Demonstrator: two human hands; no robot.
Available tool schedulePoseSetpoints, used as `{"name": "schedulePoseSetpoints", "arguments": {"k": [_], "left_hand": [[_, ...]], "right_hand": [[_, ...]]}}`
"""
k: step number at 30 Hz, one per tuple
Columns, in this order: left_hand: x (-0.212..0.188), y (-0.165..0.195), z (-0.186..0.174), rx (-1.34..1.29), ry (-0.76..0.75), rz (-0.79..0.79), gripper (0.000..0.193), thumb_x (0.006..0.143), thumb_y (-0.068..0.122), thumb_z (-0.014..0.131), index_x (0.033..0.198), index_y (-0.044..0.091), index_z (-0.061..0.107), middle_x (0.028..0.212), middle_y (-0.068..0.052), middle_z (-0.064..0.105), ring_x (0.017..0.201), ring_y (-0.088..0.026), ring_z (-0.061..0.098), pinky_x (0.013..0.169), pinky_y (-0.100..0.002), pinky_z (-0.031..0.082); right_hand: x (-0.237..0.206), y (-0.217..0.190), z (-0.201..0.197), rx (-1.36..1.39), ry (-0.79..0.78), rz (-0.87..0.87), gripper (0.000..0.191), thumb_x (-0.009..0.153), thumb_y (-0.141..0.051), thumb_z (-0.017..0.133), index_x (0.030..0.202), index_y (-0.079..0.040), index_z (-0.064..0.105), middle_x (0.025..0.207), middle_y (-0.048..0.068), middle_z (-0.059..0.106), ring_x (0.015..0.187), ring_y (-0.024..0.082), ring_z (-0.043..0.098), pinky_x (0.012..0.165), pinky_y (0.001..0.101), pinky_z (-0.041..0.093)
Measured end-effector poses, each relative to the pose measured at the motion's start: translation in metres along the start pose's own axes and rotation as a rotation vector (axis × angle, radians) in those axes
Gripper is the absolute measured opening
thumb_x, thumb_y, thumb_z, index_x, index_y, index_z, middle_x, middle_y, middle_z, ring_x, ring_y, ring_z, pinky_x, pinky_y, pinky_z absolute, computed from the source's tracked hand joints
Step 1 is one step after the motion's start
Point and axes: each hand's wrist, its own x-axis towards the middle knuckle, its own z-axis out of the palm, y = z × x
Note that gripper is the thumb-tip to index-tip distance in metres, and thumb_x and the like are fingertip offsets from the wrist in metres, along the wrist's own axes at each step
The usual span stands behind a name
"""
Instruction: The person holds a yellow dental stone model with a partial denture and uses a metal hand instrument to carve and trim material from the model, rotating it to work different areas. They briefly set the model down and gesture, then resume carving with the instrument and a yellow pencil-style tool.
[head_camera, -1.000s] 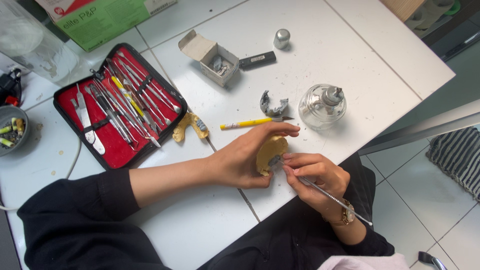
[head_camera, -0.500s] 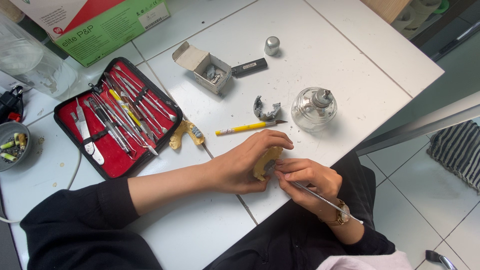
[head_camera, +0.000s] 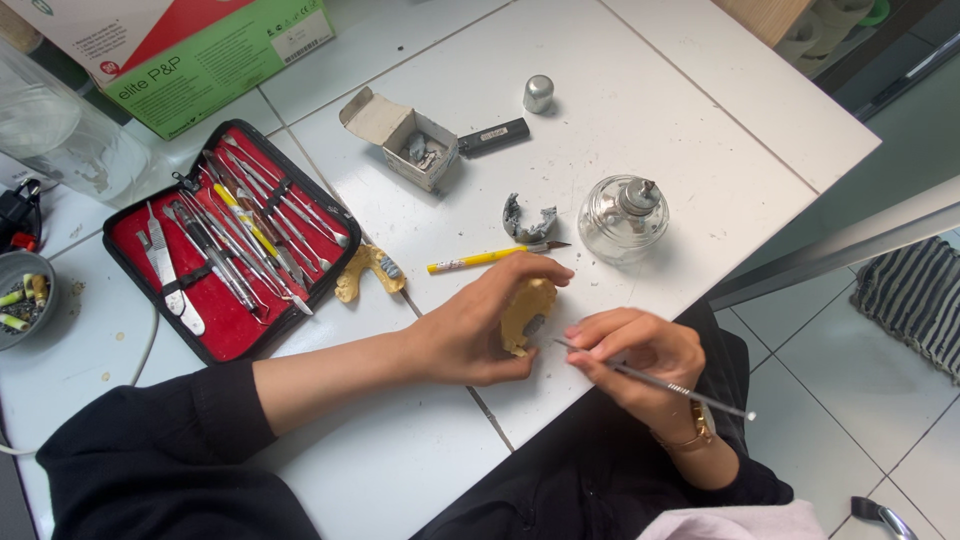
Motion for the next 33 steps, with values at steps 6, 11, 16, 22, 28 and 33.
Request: {"name": "schedulePoseSetpoints", "arguments": {"k": [6, 11, 16, 22, 28, 33], "left_hand": [[-0.001, -0.005, 0.002, -0.009, 0.247, -0.037, 0.087, 0.087, 0.012, 0.077, 0.156, 0.007, 0.025, 0.138, -0.013, 0.053, 0.132, -0.024, 0.056, 0.121, -0.039, 0.047], [0.003, -0.012, 0.005, -0.039, 0.3, -0.071, 0.087, 0.089, 0.013, 0.075, 0.157, 0.009, 0.021, 0.139, -0.014, 0.05, 0.136, -0.024, 0.055, 0.119, -0.039, 0.05], [0.005, -0.018, 0.007, -0.034, 0.292, -0.087, 0.086, 0.089, 0.013, 0.076, 0.157, 0.01, 0.023, 0.139, -0.014, 0.051, 0.136, -0.024, 0.055, 0.12, -0.04, 0.048], [0.005, -0.021, 0.009, -0.042, 0.277, -0.097, 0.085, 0.089, 0.012, 0.075, 0.156, 0.009, 0.024, 0.138, -0.014, 0.051, 0.136, -0.024, 0.055, 0.121, -0.039, 0.048], [0.006, -0.023, 0.009, -0.039, 0.262, -0.095, 0.085, 0.089, 0.013, 0.076, 0.156, 0.009, 0.024, 0.137, -0.014, 0.05, 0.137, -0.025, 0.054, 0.121, -0.04, 0.048], [0.006, -0.023, 0.009, -0.042, 0.254, -0.103, 0.085, 0.089, 0.014, 0.075, 0.157, 0.009, 0.023, 0.138, -0.014, 0.05, 0.137, -0.025, 0.055, 0.12, -0.041, 0.049]], "right_hand": [[0.015, 0.009, -0.037, -0.102, 0.195, -0.087, 0.02, 0.096, 0.008, 0.073, 0.108, 0.0, 0.058, 0.097, 0.019, 0.07, 0.087, 0.021, 0.075, 0.078, 0.029, 0.065], [0.047, 0.012, -0.067, -0.159, 0.287, -0.16, 0.021, 0.105, 0.005, 0.069, 0.115, -0.002, 0.052, 0.101, 0.02, 0.071, 0.088, 0.021, 0.075, 0.083, 0.0306, 0.067], [0.069, 0.023, -0.076, -0.318, 0.279, -0.185, 0.021, 0.102, 0.007, 0.069, 0.107, 0.0, 0.05, 0.092, 0.019, 0.069, 0.086, 0.027, 0.077, 0.1, 0.0408, 0.067], [0.067, 0.034, -0.075, -0.266, 0.254, -0.134, 0.021, 0.108, 0.006, 0.071, 0.104, 0.001, 0.051, 0.096, 0.023, 0.072, 0.096, 0.03, 0.078, 0.092, 0.0358, 0.068], [0.067, 0.042, -0.075, -0.26, 0.267, -0.141, 0.023, 0.107, 0.008, 0.071, 0.1, 0.001, 0.05, 0.094, 0.024, 0.072, 0.094, 0.03, 0.079, 0.089, 0.035, 0.068], [0.067, 0.044, -0.075, -0.278, 0.261, -0.151, 0.022, 0.106, 0.008, 0.07, 0.102, 0.002, 0.05, 0.095, 0.025, 0.071, 0.094, 0.03, 0.078, 0.083, 0.0342, 0.069]]}}
